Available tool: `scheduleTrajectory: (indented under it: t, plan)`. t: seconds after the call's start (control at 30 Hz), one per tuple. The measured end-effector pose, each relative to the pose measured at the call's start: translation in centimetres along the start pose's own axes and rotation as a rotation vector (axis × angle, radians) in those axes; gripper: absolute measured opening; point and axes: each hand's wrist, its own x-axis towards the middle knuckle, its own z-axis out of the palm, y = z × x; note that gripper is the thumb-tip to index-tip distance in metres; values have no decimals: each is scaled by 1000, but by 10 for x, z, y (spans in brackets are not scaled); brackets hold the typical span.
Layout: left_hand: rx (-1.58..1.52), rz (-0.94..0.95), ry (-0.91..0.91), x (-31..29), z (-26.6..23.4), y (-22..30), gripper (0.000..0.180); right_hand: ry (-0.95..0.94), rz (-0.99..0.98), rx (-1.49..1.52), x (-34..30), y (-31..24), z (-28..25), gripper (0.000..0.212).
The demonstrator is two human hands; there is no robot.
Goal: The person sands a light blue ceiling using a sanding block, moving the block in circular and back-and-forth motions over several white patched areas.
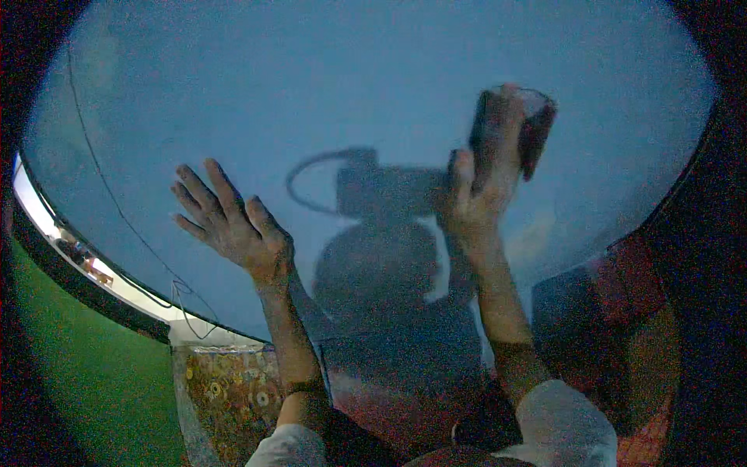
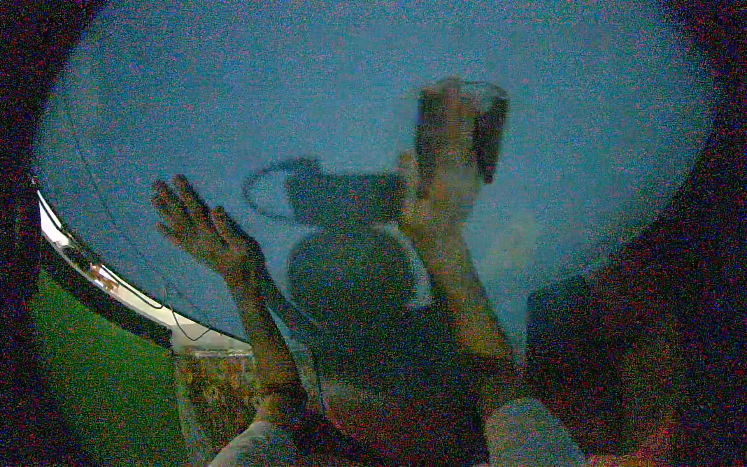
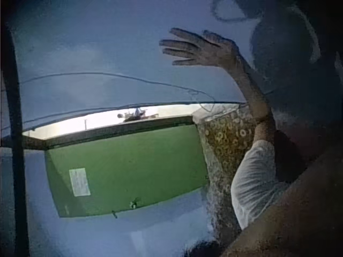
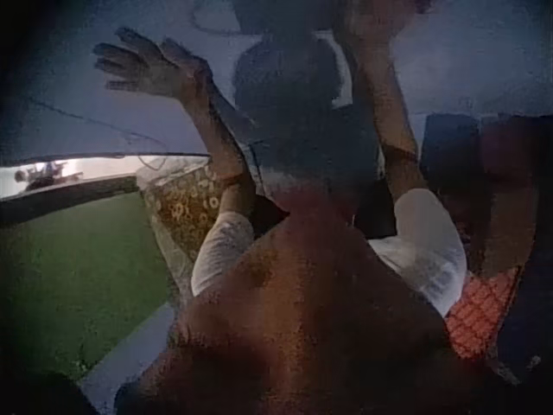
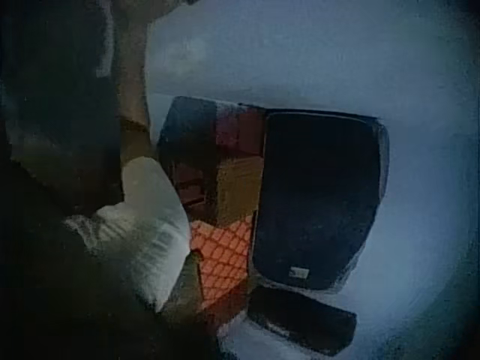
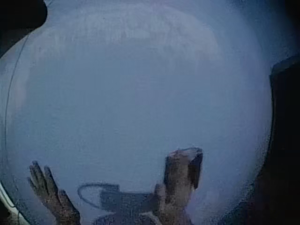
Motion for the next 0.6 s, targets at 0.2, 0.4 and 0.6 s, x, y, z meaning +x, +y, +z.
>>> scheduleTrajectory:
  t: [0.2, 0.4, 0.6]
  plan:
    - [-16, -14, -19, 3, 1, 7, 60, 21, -44, 16, 4, -3, 16, 67]
    - [-52, 23, -12, -4, 2, -8, 59, 33, 21, 81, 7, -7, 13, 60]
    - [-189, -9, -19, 8, -1, 3, 56, 113, -80, 52, -5, 1, 17, 62]
